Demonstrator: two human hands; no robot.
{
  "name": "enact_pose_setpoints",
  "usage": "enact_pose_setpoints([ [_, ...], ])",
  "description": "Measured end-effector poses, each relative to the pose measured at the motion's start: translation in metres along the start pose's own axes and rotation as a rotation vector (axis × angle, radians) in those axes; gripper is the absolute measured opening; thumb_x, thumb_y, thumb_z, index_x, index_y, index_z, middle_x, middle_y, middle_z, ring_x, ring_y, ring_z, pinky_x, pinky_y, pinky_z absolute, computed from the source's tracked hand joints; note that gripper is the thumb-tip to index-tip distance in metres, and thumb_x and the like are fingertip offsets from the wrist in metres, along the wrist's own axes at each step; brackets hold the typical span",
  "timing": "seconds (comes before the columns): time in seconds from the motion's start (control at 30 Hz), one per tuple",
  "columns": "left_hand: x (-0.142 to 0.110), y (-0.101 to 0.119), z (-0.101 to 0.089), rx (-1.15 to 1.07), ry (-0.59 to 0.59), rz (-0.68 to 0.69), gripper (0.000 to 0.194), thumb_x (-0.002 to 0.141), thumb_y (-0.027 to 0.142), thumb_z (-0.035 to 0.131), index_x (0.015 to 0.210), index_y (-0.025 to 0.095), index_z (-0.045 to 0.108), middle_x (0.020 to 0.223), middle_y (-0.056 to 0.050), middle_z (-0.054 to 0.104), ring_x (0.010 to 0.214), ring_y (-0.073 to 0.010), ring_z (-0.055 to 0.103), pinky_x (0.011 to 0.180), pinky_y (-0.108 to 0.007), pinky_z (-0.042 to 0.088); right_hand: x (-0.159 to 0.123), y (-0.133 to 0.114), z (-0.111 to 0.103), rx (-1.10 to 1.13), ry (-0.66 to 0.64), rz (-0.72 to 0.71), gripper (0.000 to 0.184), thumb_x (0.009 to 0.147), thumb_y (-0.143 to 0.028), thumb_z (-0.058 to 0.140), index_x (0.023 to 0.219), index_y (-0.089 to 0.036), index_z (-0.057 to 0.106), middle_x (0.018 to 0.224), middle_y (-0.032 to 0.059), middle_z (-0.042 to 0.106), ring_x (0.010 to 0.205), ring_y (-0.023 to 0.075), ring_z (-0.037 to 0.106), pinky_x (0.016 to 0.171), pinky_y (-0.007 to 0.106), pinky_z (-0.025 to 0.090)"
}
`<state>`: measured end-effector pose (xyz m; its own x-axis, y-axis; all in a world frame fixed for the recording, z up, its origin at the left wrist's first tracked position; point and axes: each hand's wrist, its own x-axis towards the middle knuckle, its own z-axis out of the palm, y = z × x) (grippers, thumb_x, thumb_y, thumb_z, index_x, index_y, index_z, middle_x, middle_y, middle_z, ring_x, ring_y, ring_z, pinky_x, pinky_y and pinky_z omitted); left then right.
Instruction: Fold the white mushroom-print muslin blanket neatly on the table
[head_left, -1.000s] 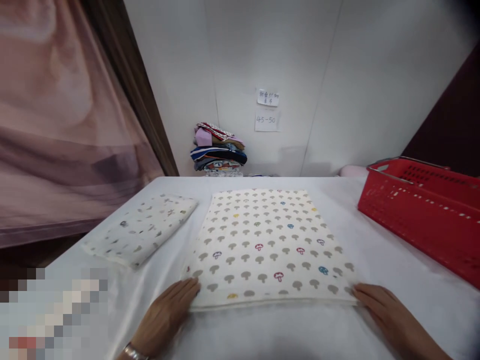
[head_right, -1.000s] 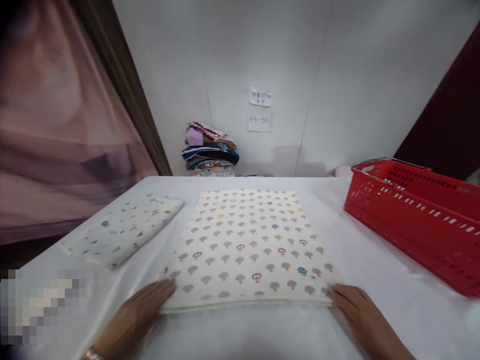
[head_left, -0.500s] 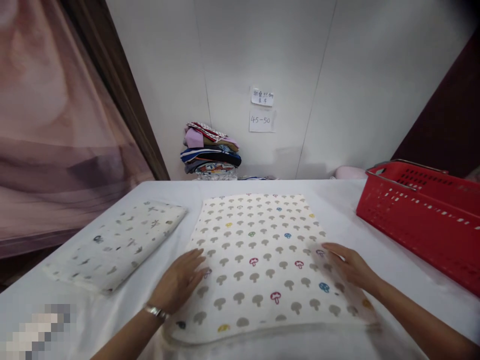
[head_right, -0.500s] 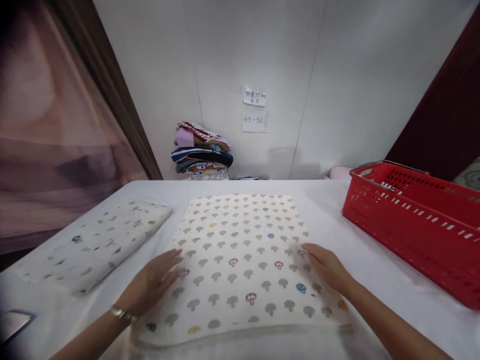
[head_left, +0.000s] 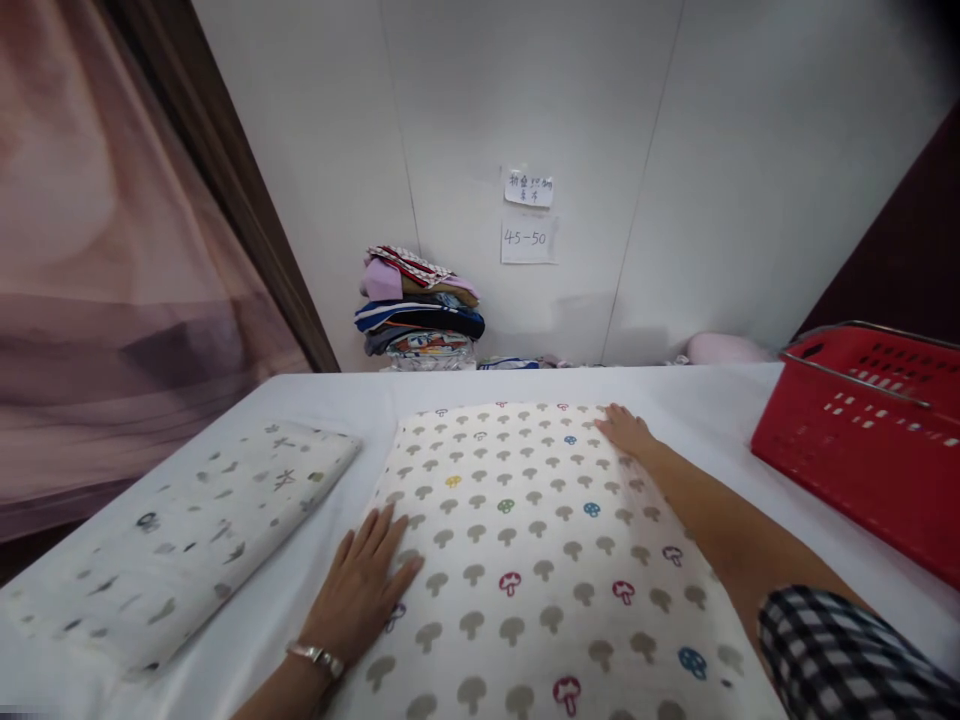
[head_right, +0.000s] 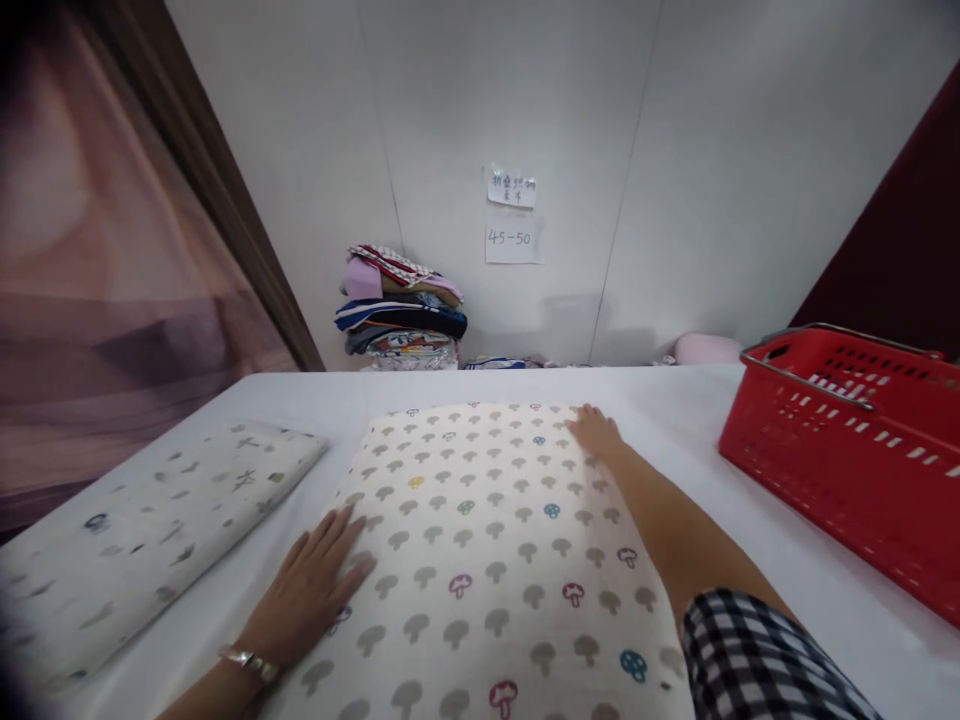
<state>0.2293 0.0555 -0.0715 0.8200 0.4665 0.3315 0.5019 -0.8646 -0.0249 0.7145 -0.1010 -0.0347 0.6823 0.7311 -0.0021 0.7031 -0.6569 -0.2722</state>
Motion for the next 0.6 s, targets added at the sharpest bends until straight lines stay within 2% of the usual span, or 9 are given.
enact_pose_setpoints([
  [0.1,0.0,0.003,-0.003,-0.004,-0.022,-0.024,0.056,0.086,0.048,0.041,0.135,0.022,0.039,0.142,-0.011,0.036,0.131,-0.0292,0.031,0.1,-0.052,0.034,0.009,0.009,0.009,-0.072,0.0,0.044,0.052,0.089,-0.045,0.029,0.134,-0.02,0.033,0.148,0.0091,0.022,0.135,0.0261,0.016,0.106,0.053,0.015],
  [0.2,0.0,0.003,-0.003,-0.019,-0.047,-0.049,0.056,0.086,0.049,0.041,0.135,0.024,0.039,0.142,-0.01,0.036,0.131,-0.0285,0.03,0.101,-0.051,0.032,0.007,0.011,0.014,-0.139,-0.003,0.05,0.054,0.089,-0.048,0.025,0.135,-0.02,0.034,0.148,0.0088,0.022,0.135,0.0258,0.017,0.106,0.054,0.015],
  [0.33,0.015,-0.001,-0.005,-0.04,-0.085,-0.091,0.046,0.088,0.048,0.036,0.126,0.026,0.049,0.137,-0.008,0.044,0.127,-0.0269,0.037,0.101,-0.052,0.031,0.003,-0.001,0.015,-0.17,0.053,-0.048,0.054,0.089,-0.047,0.027,0.133,-0.017,0.036,0.148,0.0102,0.021,0.136,0.0255,0.014,0.107,0.052,0.013],
  [0.43,0.046,-0.001,-0.011,-0.057,-0.088,-0.105,0.044,0.089,0.047,0.034,0.122,0.024,0.052,0.134,-0.008,0.048,0.127,-0.0253,0.037,0.104,-0.052,0.026,0.01,-0.01,0.013,-0.155,0.09,-0.111,0.046,0.092,-0.037,0.023,0.129,-0.017,0.042,0.145,0.0094,0.03,0.135,0.0226,0.016,0.108,0.046,0.012],
  [0.5,0.069,0.0,-0.013,-0.053,-0.104,-0.126,0.046,0.088,0.048,0.036,0.121,0.021,0.053,0.136,-0.009,0.045,0.13,-0.0258,0.033,0.105,-0.053,0.022,0.019,-0.011,0.009,-0.143,0.086,-0.084,0.04,0.092,-0.03,0.024,0.122,-0.018,0.049,0.137,0.0095,0.043,0.133,0.0227,0.022,0.108,0.045,0.013],
  [0.6,0.091,0.001,-0.008,-0.058,-0.182,-0.221,0.049,0.087,0.048,0.037,0.124,0.019,0.051,0.14,-0.01,0.039,0.132,-0.0272,0.028,0.105,-0.054,0.02,0.035,0.0,0.0,-0.108,0.054,0.014,0.031,0.088,-0.031,0.038,0.109,-0.019,0.058,0.118,0.0116,0.057,0.122,0.0262,0.04,0.101,0.045,0.027],
])
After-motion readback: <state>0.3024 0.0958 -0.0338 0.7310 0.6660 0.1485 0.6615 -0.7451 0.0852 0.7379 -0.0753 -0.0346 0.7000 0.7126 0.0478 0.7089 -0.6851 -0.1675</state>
